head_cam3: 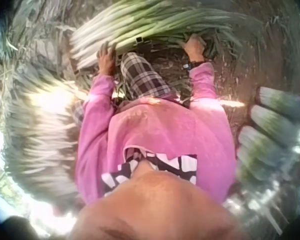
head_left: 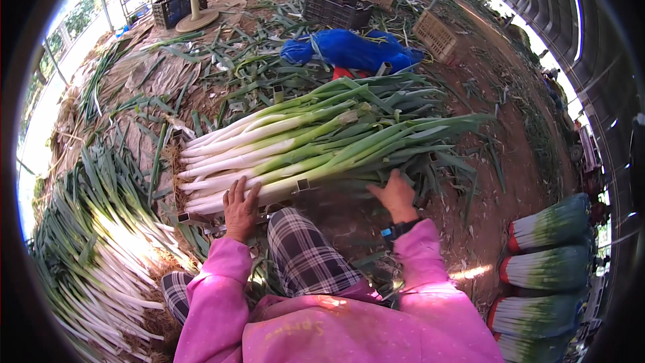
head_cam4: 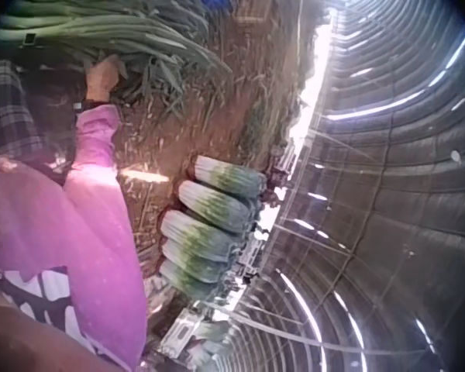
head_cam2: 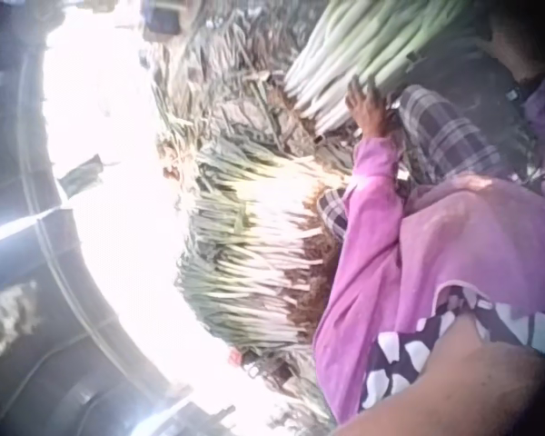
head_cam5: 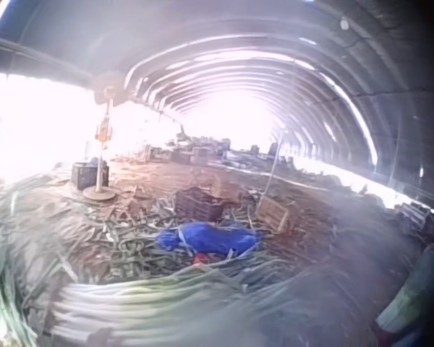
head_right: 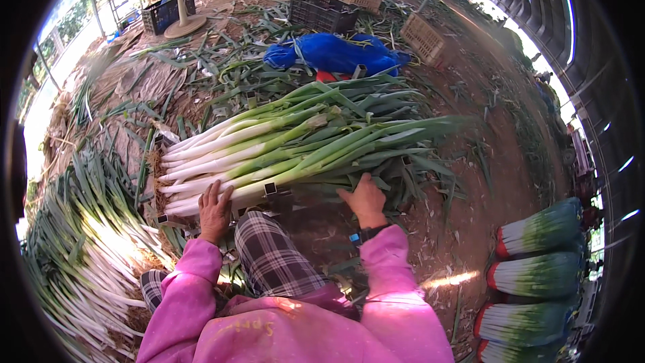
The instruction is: The person picks up leeks from a pile and places them into a metal frame to form organized bundles.
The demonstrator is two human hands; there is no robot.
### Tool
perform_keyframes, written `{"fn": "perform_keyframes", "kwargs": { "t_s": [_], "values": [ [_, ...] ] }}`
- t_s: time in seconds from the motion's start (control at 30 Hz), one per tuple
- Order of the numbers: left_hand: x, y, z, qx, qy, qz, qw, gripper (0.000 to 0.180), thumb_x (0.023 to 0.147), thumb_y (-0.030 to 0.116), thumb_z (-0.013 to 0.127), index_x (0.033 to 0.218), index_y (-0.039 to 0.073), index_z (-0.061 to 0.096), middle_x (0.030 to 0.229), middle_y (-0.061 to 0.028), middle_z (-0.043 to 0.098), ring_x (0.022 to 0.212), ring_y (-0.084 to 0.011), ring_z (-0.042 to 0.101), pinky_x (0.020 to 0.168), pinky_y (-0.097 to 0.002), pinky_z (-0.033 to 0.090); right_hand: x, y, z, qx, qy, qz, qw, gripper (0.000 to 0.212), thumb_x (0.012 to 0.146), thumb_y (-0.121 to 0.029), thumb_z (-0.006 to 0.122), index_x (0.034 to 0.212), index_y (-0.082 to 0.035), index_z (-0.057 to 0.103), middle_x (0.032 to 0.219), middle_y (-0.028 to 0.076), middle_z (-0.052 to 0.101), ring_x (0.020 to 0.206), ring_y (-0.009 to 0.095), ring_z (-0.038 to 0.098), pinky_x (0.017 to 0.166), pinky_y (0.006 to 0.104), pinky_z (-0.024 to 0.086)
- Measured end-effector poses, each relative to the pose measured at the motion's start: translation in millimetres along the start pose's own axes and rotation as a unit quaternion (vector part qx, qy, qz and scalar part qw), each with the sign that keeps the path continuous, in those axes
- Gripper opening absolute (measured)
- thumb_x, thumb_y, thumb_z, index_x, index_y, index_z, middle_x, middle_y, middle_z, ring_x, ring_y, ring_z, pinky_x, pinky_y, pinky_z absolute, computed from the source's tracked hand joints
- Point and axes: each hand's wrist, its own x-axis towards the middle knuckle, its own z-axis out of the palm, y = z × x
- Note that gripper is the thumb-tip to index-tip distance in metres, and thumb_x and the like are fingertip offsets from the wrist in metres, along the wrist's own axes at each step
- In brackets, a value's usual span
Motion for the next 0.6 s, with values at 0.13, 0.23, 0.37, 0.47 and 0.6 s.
{"fn": "perform_keyframes", "kwargs": {
  "t_s": [0.13, 0.23, 0.37, 0.47, 0.6],
  "values": [
    [1.0, 1.7, 1.4, -0.005, -0.010, 0.005, 1.000, 0.041, 0.090, 0.023, 0.055, 0.130, 0.028, 0.052, 0.142, -0.0138, 0.040, 0.131, -0.0350, 0.036, 0.105, -0.0513, 0.028, -1.0, 37.1, 25.0, -0.015, -0.044, 0.113, 0.992, 0.045, 0.073, -0.031, 0.073, 0.107, -0.007, 0.056, 0.096, 0.016, 0.064, 0.084, 0.036, 0.064, 0.072, 0.0481, 0.052],
    [2.3, 4.8, 2.8, -0.004, -0.012, 0.006, 1.000, 0.042, 0.090, 0.022, 0.055, 0.131, 0.028, 0.051, 0.142, -0.0145, 0.040, 0.130, -0.0357, 0.037, 0.105, -0.0519, 0.028, 14.7, 73.2, 6.0, -0.038, -0.019, 0.097, 0.994, 0.031, 0.075, -0.028, 0.070, 0.101, -0.013, 0.065, 0.098, 0.015, 0.066, 0.090, 0.035, 0.063, 0.075, 0.0459, 0.051],
    [0.2, -3.7, 3.1, 0.012, 0.002, 0.016, 1.000, 0.047, 0.089, 0.020, 0.057, 0.134, 0.029, 0.048, 0.142, -0.0151, 0.040, 0.130, -0.0365, 0.037, 0.104, -0.0522, 0.028, 31.5, 71.9, -25.2, -0.007, -0.005, 0.074, 0.997, 0.017, 0.075, -0.023, 0.069, 0.090, -0.014, 0.071, 0.091, 0.013, 0.067, 0.087, 0.033, 0.064, 0.074, 0.0455, 0.051],
    [1.9, -1.2, 3.7, 0.003, 0.000, 0.019, 1.000, 0.046, 0.089, 0.020, 0.057, 0.133, 0.028, 0.049, 0.142, -0.0152, 0.039, 0.130, -0.0365, 0.037, 0.105, -0.0521, 0.028, 57.9, 59.4, -55.9, -0.048, -0.028, 0.031, 0.998, 0.017, 0.075, -0.022, 0.068, 0.089, -0.013, 0.072, 0.090, 0.013, 0.068, 0.088, 0.033, 0.065, 0.074, 0.0449, 0.052],
    [-1.6, -8.2, -1.6, 0.010, -0.011, 0.012, 1.000, 0.046, 0.089, 0.021, 0.057, 0.133, 0.028, 0.049, 0.143, -0.0151, 0.039, 0.130, -0.0365, 0.036, 0.105, -0.0519, 0.028, 119.5, 37.7, -89.9, -0.128, -0.158, 0.033, 0.978, 0.021, 0.074, -0.023, 0.069, 0.092, -0.013, 0.073, 0.095, 0.013, 0.069, 0.091, 0.032, 0.066, 0.078, 0.0433, 0.052]
  ]
}}
